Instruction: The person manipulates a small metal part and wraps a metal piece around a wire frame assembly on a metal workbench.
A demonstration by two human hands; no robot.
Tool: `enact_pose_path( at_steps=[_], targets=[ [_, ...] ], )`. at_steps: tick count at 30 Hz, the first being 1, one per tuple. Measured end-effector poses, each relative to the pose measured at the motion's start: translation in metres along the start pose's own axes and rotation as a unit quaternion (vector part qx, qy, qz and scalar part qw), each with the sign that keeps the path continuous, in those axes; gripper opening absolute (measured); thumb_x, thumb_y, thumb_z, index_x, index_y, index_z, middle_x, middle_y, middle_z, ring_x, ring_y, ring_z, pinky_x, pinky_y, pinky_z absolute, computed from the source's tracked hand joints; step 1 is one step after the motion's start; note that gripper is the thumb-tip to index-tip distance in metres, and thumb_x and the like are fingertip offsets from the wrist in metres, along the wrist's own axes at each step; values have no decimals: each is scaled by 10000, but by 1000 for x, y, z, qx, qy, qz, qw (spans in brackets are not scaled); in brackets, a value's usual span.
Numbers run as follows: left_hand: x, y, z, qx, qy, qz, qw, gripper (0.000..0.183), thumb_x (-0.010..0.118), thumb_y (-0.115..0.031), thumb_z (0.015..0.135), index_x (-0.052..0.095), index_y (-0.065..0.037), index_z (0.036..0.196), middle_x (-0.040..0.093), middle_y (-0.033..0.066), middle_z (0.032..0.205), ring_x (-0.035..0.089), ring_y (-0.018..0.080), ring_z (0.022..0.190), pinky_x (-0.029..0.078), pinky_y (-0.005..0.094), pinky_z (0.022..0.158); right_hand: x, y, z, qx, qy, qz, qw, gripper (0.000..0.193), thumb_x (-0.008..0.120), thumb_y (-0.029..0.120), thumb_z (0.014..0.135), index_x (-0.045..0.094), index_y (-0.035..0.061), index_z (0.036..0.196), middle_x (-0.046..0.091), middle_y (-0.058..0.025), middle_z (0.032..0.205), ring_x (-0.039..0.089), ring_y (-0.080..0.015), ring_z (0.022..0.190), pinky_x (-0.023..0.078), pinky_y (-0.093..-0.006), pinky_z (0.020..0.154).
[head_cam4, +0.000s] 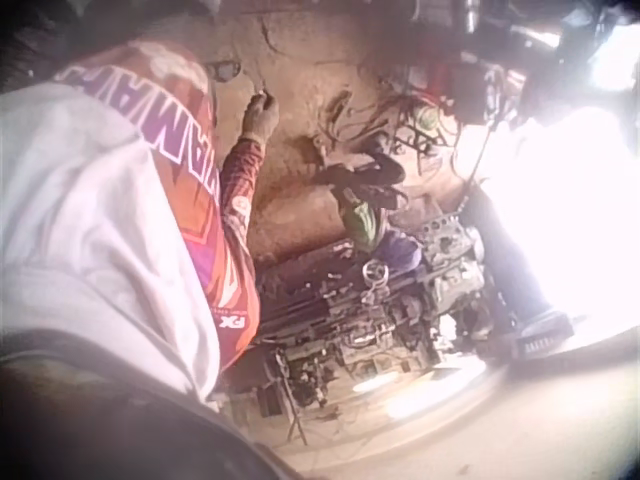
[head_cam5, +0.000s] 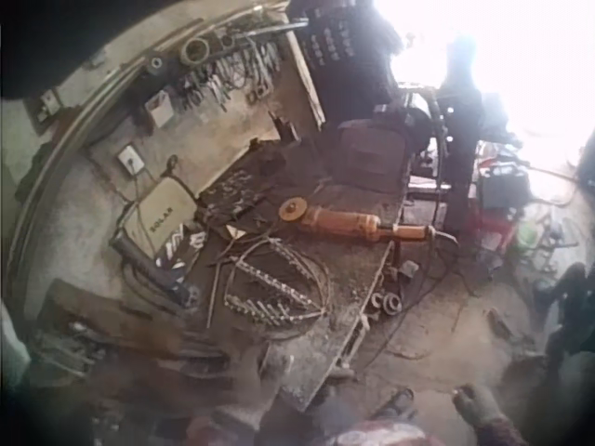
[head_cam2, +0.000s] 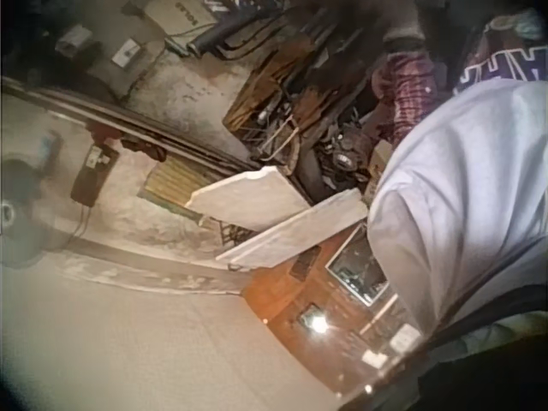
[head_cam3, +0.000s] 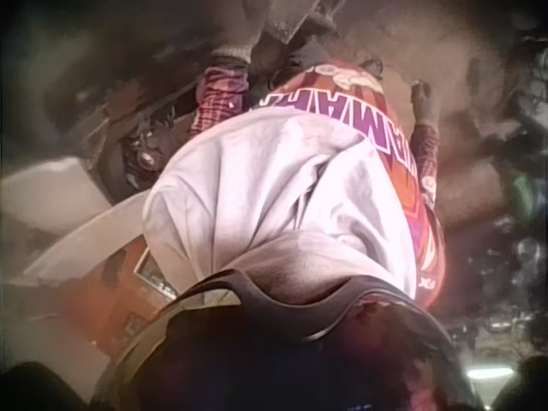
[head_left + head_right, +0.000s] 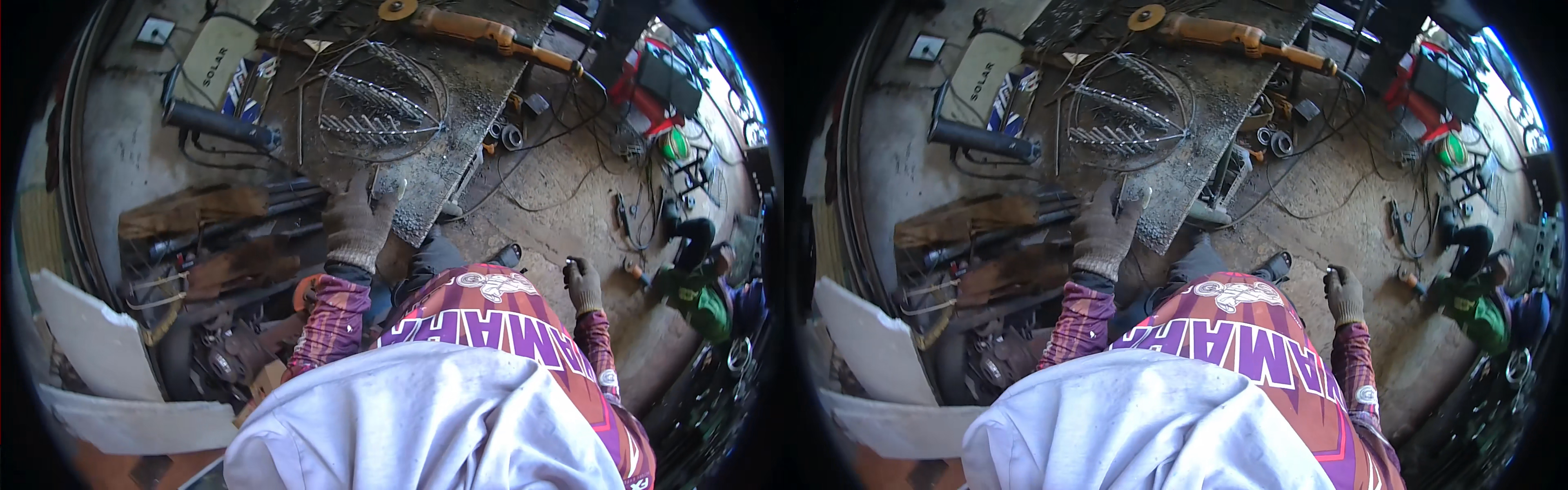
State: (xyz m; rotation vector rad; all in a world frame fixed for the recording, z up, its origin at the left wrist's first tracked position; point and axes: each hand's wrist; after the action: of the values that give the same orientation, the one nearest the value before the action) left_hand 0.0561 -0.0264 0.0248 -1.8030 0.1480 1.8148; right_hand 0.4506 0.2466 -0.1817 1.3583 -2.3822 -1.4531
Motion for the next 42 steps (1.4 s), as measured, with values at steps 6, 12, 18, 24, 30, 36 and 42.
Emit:
enact_pose_path(
  at_steps=[6,12,18,24,30,36,42],
  targets=[
    [11,-2,-4,-16,-38,-1,999,542,789,-452,874,688,-153,1315,724,198,1236,668,435,1150,531,523,1004,-34,55,35,-76,17,-61,995,320,650,183,1025,716,10,1286,729,-56,895,648,-124,731,527,-302,648],
    [6,5,-6,-59,0,-41,997,466,788,-366,891,694,-170,1303,720,185,1253,661,424,1170,534,518,1001,-15,149,58,-160,36,-93,982,329,692,212,1003,732,74,1299,786,-111,1014,721,-159,854,554,-307,730],
    [-1,-5,8,-161,96,-45,981,503,802,-330,886,666,-174,1344,750,188,1178,703,405,1122,563,497,963,28,272,38,-406,86,-119,902,284,700,181,984,741,79,1247,781,-151,1085,755,-260,943,575,-354,835],
    [-14,-12,28,-221,152,-61,961,558,804,-240,860,637,-122,1380,753,200,1203,705,397,1178,561,472,995,70,363,69,-581,83,-246,771,212,717,195,945,757,100,1131,761,-139,1025,725,-361,964,574,-461,855],
    [-15,6,33,-211,223,-100,946,487,804,-225,854,657,-54,1286,760,210,1130,733,339,1121,560,438,953,99,396,114,-591,48,-305,746,274,768,312,911,793,206,1163,755,-83,1015,692,-353,1051,554,-458,893],
    [-14,26,12,-281,222,-338,870,234,748,-136,920,694,10,1094,746,87,1003,697,155,979,557,313,874,101,393,95,-635,56,-291,713,332,813,285,866,786,183,1180,751,-85,1015,711,-353,988,570,-448,868],
    [-17,10,-1,-301,107,-500,805,187,732,-150,957,699,-11,1079,722,47,962,663,122,908,546,289,822,148,397,41,-577,486,-213,620,302,757,145,873,758,84,1169,752,-159,1032,751,-326,893,613,-438,737]
  ],
)
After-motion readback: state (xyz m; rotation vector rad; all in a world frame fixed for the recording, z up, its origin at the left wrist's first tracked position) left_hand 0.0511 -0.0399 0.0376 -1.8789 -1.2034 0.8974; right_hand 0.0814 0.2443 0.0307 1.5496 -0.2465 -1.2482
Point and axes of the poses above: each hand's wrist, its own z-axis towards the middle knuckle, its own x-axis out of the palm, y = z × x
